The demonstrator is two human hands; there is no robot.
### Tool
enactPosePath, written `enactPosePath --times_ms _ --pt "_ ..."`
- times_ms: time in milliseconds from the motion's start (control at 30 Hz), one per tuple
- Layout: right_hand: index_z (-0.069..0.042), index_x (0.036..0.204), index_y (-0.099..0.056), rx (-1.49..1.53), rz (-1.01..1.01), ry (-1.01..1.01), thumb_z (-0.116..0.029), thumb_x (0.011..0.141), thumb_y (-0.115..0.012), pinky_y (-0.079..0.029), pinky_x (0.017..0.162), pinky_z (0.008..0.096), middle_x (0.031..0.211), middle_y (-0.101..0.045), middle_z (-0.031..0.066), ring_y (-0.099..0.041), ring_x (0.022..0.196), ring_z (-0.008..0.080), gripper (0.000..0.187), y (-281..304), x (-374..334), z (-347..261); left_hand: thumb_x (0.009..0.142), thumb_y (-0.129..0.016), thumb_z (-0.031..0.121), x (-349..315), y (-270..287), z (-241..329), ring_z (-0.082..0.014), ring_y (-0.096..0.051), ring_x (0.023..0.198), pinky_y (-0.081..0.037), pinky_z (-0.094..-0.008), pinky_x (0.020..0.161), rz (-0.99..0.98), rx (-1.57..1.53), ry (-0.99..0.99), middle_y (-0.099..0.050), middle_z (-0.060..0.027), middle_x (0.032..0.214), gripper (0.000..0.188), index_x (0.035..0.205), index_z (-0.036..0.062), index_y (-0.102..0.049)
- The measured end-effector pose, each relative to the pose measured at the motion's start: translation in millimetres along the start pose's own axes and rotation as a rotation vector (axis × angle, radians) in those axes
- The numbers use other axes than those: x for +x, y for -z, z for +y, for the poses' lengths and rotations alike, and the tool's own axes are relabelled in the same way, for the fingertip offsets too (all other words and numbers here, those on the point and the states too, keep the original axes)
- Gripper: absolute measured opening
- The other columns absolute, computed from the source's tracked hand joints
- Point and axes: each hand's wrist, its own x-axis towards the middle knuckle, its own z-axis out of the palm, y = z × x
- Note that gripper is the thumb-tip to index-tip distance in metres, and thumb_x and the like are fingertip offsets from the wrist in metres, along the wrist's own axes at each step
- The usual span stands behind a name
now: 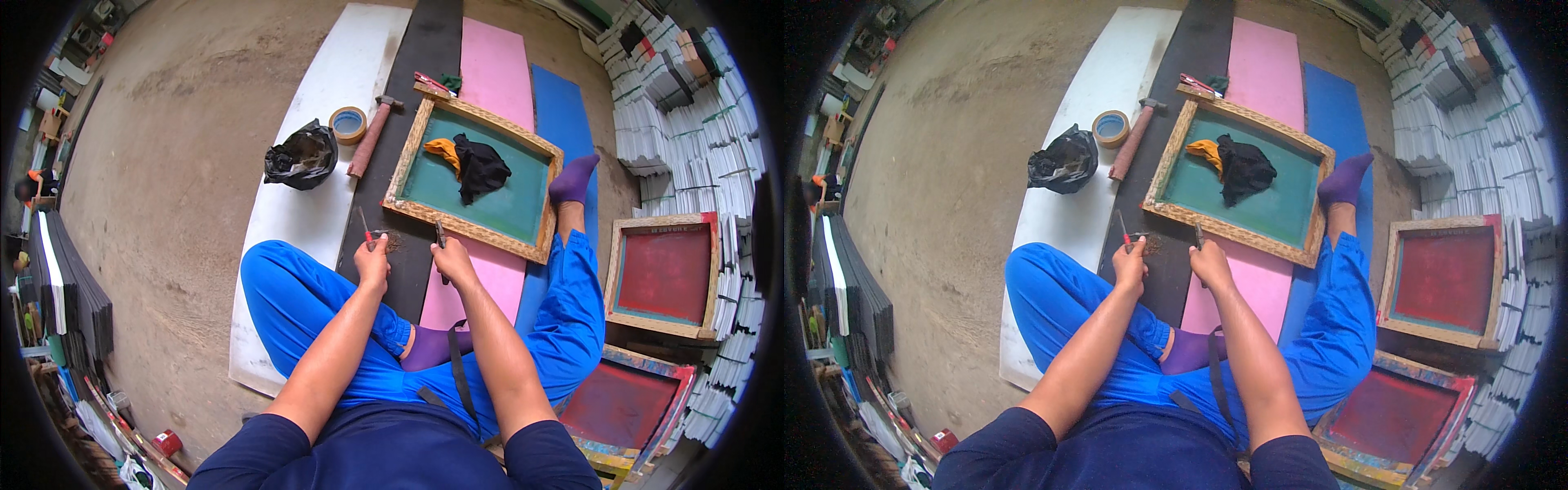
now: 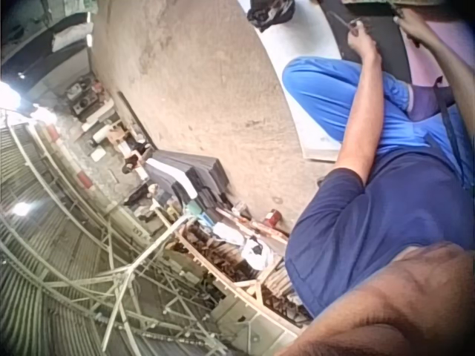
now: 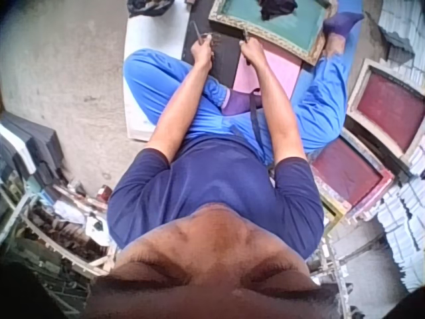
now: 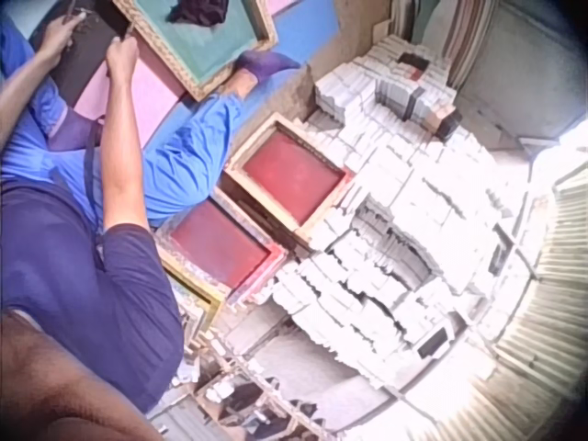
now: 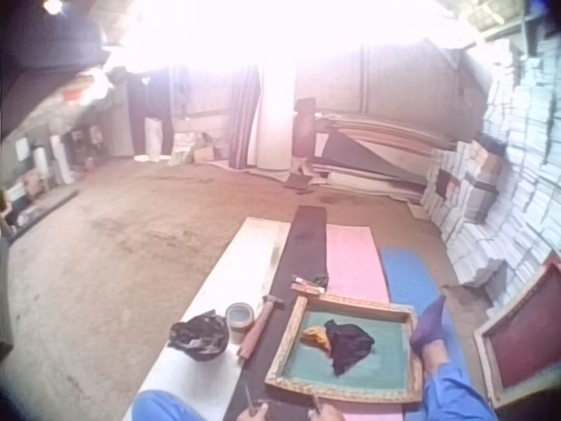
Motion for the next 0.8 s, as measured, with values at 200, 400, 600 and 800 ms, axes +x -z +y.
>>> enactPosePath --times_ms 200,400,600,800 --pt "0.006 0.085 -0.059 -0.117 0.062 0.017 -0.025 0.092 -0.058 -0.051 0.065 0.0448 0.068 -0.066 0.0187 -0.069 0.068 0.0324 0.032 -9 12 11 0.092 -0.069 0.027 -7 -5 6 -0.0090 -0.044 0.040 -0.034 -0.0257 0.035 -0.019 -0.024 -0.012 -0.057 -0.0017 0.069 0.024 0.088 0.0038 -0.062" --pt "0.007 0.085 -0.061 -0.084 0.032 -0.033 -0.024 0.091 -0.059 -0.052 0.065 0.0446 0.070 -0.067 0.0206 -0.069 0.067 0.0330 0.032 -12 5 -8 0.092 -0.069 0.027 -6 -7 5 -0.0090 -0.044 0.040 -0.034 -0.0257 0.035 -0.025 -0.034 -0.004 -0.058 -0.0020 0.069 0.025 0.087 0.0035 -0.062" --pt "0.007 0.088 -0.061 0.005 0.158 0.000 -0.023 0.091 -0.058 -0.052 0.058 0.0435 0.070 -0.067 0.0207 -0.068 0.062 0.0326 0.030 -34 25 16 0.092 -0.068 0.026 -6 -10 3 -0.0090 -0.044 0.040 -0.033 -0.0255 0.035 -0.049 -0.041 -0.008 -0.057 -0.0019 0.069 0.024 0.087 0.0036 -0.062" --pt "0.006 0.092 -0.062 -0.078 0.267 0.057 -0.023 0.092 -0.057 -0.052 0.056 0.0456 0.072 -0.067 0.0224 -0.068 0.061 0.0341 0.030 -42 32 26 0.092 -0.068 0.027 -5 -10 3 -0.0088 -0.044 0.040 -0.033 -0.0255 0.035 -0.046 -0.028 -0.008 -0.057 -0.0020 0.069 0.025 0.086 0.0041 -0.061"
